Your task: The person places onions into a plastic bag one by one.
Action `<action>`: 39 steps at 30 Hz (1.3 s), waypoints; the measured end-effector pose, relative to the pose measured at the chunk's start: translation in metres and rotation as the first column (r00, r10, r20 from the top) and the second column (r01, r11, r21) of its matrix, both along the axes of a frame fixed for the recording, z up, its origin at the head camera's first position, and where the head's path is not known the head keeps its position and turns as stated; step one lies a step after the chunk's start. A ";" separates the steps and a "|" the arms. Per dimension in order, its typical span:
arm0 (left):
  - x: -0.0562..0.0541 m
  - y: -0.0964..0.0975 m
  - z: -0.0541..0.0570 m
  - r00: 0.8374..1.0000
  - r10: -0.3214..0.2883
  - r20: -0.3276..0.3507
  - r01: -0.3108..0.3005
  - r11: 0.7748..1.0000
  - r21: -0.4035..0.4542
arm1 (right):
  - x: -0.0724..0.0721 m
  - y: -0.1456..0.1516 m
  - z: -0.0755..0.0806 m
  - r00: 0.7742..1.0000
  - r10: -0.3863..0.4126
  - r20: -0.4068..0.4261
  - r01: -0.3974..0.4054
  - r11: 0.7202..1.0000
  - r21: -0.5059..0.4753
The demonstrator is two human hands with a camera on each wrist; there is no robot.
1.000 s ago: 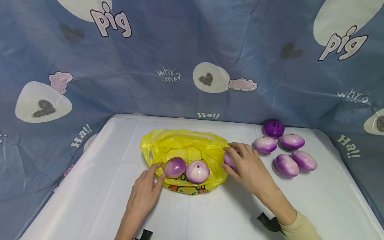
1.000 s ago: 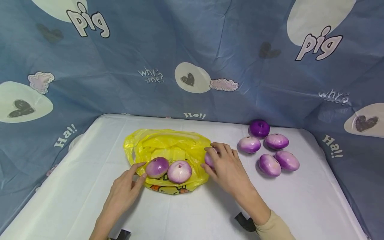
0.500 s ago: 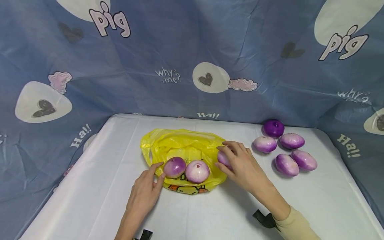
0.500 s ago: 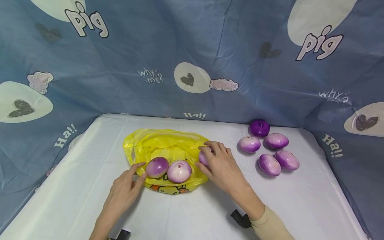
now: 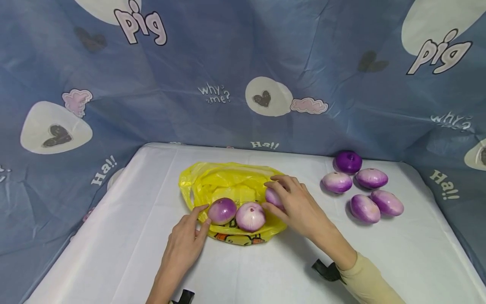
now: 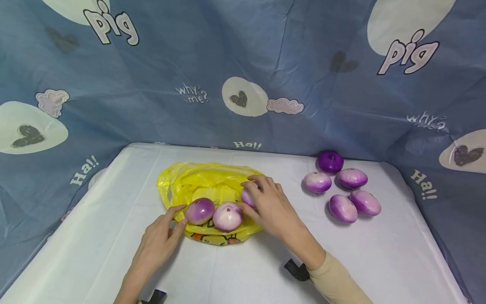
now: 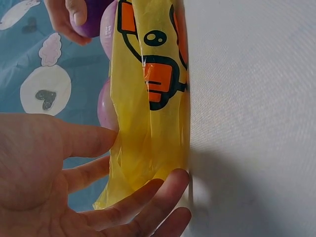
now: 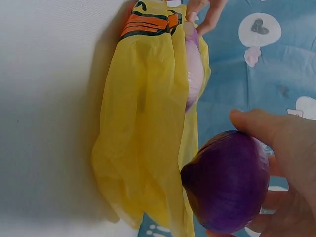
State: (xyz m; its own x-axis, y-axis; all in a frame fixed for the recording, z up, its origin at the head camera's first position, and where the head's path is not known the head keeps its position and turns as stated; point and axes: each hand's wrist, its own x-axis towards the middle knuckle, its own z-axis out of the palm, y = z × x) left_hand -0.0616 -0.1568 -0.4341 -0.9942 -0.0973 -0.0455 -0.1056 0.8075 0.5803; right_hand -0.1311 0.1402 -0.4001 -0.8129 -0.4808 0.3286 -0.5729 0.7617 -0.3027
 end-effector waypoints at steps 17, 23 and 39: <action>-0.001 0.000 0.000 1.000 -0.004 -0.005 0.004 1.000 -0.006 | -0.015 -0.035 -0.007 0.996 0.076 0.041 -0.075 0.997 -0.027; -0.001 0.001 0.000 1.000 -0.004 -0.004 0.004 1.000 -0.008 | -0.018 -0.044 -0.009 0.995 0.079 0.067 -0.076 0.996 -0.043; 0.001 0.001 0.000 1.000 -0.011 -0.019 0.011 1.000 -0.006 | -0.028 -0.065 -0.014 0.992 0.121 0.040 -0.119 0.992 -0.039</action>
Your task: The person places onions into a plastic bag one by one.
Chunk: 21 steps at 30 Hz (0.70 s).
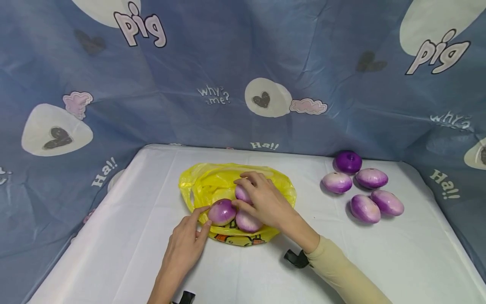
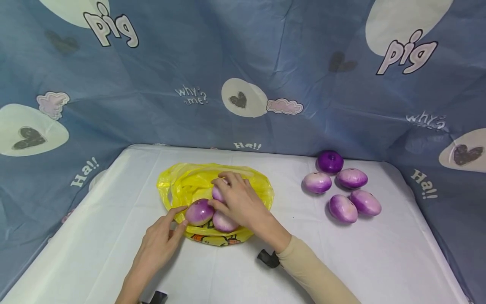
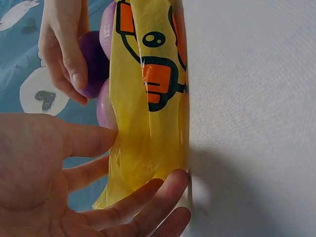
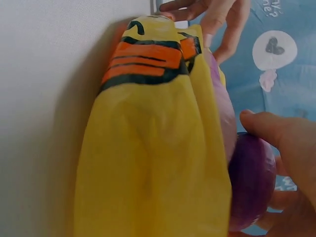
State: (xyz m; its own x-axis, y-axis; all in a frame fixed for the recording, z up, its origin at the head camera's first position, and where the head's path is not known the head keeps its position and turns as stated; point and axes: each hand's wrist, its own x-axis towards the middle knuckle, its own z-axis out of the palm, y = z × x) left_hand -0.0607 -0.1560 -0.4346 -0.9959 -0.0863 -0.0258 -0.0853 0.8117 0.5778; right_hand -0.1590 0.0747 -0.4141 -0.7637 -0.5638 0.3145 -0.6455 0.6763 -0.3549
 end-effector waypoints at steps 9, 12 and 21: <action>0.001 -0.001 0.000 1.000 -0.005 -0.008 0.005 1.000 -0.001 | -0.004 -0.012 -0.004 1.000 0.001 0.023 -0.002 1.000 0.023; 0.001 -0.001 0.000 1.000 -0.006 -0.012 0.006 1.000 -0.001 | -0.005 -0.015 -0.005 1.000 0.009 0.020 -0.009 1.000 0.029; 0.000 0.000 0.000 1.000 -0.008 -0.018 0.008 1.000 -0.002 | -0.008 -0.018 -0.008 0.999 0.005 0.041 -0.008 0.998 0.055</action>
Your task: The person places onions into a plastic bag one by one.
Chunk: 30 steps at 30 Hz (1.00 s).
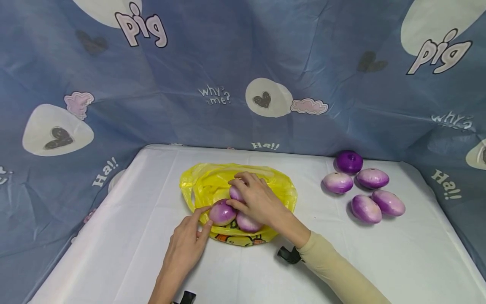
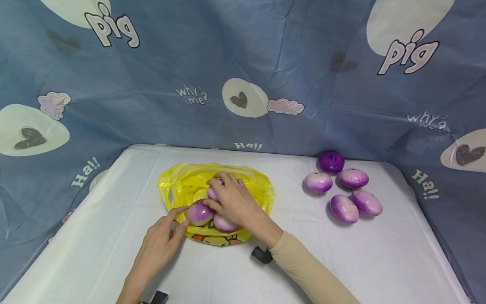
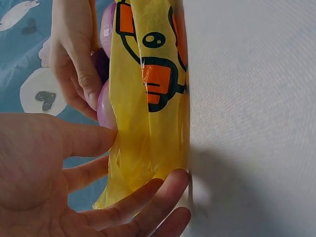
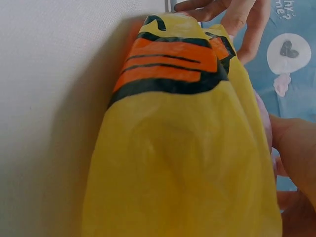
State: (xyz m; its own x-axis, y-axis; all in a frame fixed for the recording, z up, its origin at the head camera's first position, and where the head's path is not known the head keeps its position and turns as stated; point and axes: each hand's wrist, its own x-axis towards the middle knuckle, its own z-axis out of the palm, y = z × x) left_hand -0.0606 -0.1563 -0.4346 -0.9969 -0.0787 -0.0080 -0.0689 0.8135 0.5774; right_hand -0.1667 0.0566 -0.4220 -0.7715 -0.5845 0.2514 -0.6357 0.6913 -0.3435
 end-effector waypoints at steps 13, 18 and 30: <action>0.000 0.001 0.000 1.000 -0.009 -0.002 0.009 1.000 -0.001 | -0.001 -0.001 -0.005 0.999 -0.018 0.047 0.016 0.999 0.035; 0.001 0.001 0.001 1.000 -0.003 0.005 0.003 1.000 0.003 | 0.000 0.001 -0.005 0.998 -0.016 0.067 0.013 0.999 0.039; 0.001 0.002 0.000 1.000 -0.001 0.001 0.001 1.000 -0.008 | 0.001 0.010 -0.006 0.998 -0.005 0.061 0.004 1.000 0.021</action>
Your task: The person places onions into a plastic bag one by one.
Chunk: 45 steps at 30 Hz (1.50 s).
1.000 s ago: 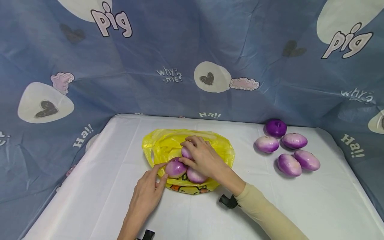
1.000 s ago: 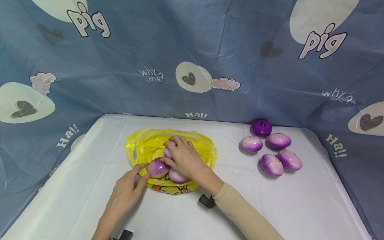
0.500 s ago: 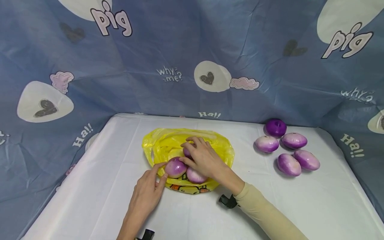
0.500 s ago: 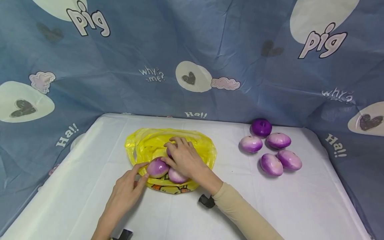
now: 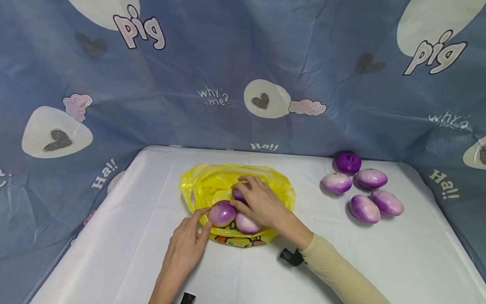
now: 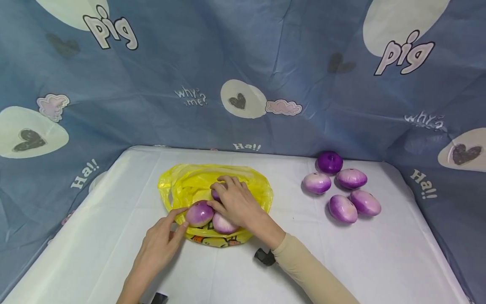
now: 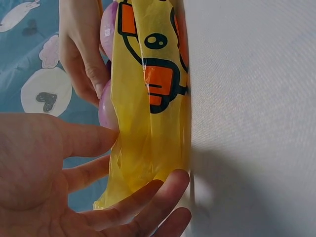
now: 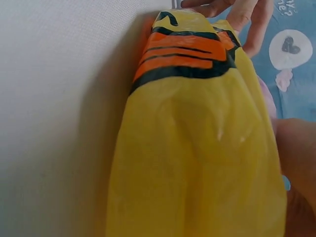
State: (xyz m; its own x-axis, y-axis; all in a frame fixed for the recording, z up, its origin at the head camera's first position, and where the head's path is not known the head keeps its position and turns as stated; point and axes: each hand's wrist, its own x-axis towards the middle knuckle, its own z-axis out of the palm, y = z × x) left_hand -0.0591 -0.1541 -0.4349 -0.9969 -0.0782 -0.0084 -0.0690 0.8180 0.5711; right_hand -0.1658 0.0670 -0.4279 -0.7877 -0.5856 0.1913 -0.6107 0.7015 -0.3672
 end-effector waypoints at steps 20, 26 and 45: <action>0.000 0.001 0.003 1.000 0.014 0.008 -0.014 1.000 0.013 | 0.005 0.040 0.015 0.993 -0.072 -0.096 0.072 0.997 -0.005; 0.000 0.001 0.002 1.000 0.018 0.006 -0.018 1.000 0.016 | 0.004 0.052 0.015 0.984 -0.117 -0.137 0.117 0.993 -0.013; 0.000 0.000 0.001 1.000 0.008 0.002 -0.008 1.000 0.007 | 0.005 0.090 0.015 0.959 -0.246 -0.138 0.248 0.969 -0.006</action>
